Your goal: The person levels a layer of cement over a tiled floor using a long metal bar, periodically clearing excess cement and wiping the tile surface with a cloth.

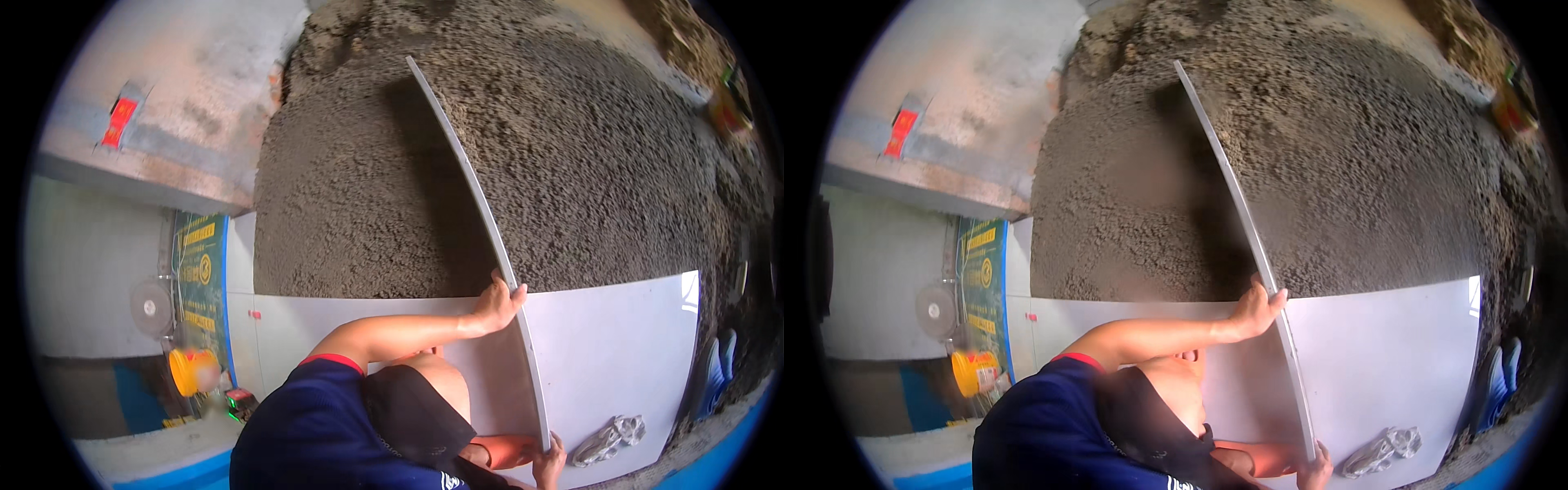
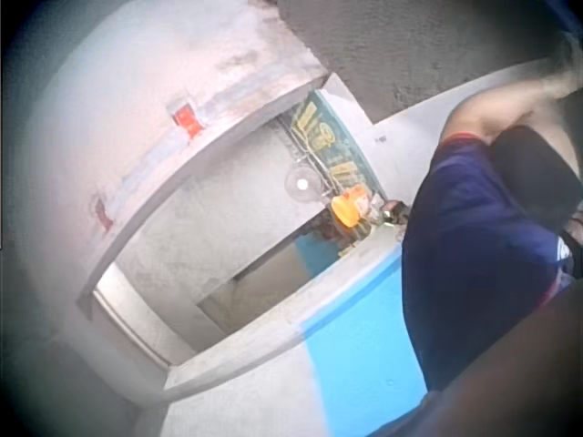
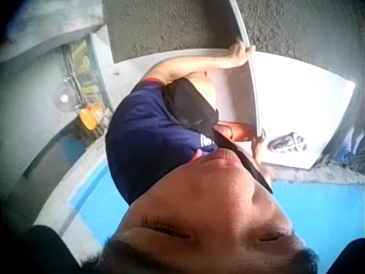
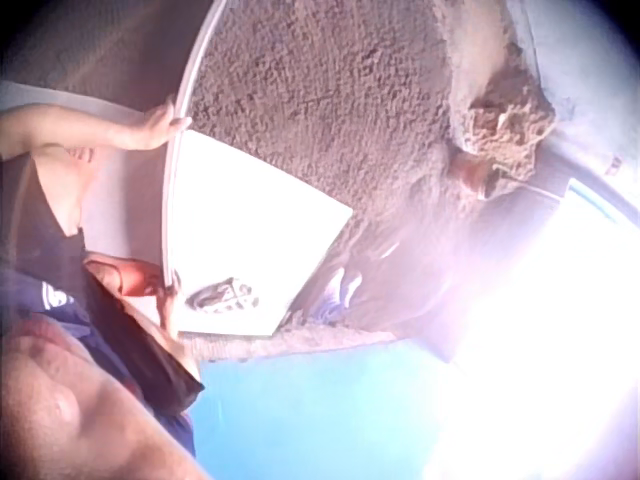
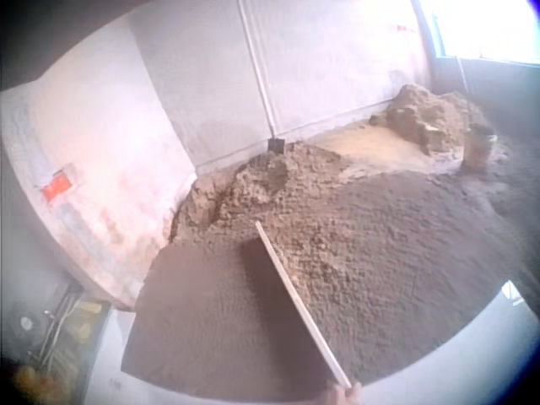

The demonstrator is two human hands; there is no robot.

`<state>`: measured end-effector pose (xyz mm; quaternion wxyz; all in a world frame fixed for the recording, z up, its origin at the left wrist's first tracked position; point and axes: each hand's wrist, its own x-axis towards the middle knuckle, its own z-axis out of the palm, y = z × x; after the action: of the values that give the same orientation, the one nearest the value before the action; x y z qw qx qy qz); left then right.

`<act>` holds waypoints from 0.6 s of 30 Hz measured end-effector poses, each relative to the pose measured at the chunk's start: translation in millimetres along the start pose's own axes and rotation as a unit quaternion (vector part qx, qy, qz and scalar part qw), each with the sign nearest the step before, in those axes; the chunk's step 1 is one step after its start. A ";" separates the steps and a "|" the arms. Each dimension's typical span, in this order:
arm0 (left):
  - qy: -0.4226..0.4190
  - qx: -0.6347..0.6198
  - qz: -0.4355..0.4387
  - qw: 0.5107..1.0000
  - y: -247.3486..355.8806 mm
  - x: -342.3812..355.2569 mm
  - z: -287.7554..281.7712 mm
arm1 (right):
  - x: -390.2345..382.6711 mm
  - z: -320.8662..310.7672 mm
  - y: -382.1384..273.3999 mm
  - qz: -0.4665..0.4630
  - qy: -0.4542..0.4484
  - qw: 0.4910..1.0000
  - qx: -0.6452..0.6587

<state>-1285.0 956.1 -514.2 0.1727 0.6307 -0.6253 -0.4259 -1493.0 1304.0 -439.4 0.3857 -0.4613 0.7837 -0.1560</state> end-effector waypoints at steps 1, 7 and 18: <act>-0.026 -0.035 0.013 0.999 9.2 -1.6 10.0 | -6.5 1.1 11.9 -0.006 0.033 0.999 -0.002; -0.088 -0.070 0.078 0.991 30.5 -10.0 55.7 | -32.9 -0.2 47.1 0.032 0.059 0.998 -0.015; -0.092 -0.020 0.062 0.994 77.3 71.9 30.8 | 29.5 -11.2 -3.5 0.040 0.003 0.999 -0.031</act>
<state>-1368.3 886.3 -497.0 0.1529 0.5454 -0.6680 -0.4826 -1507.5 1276.0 -443.6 0.3746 -0.4406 0.8072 -0.1180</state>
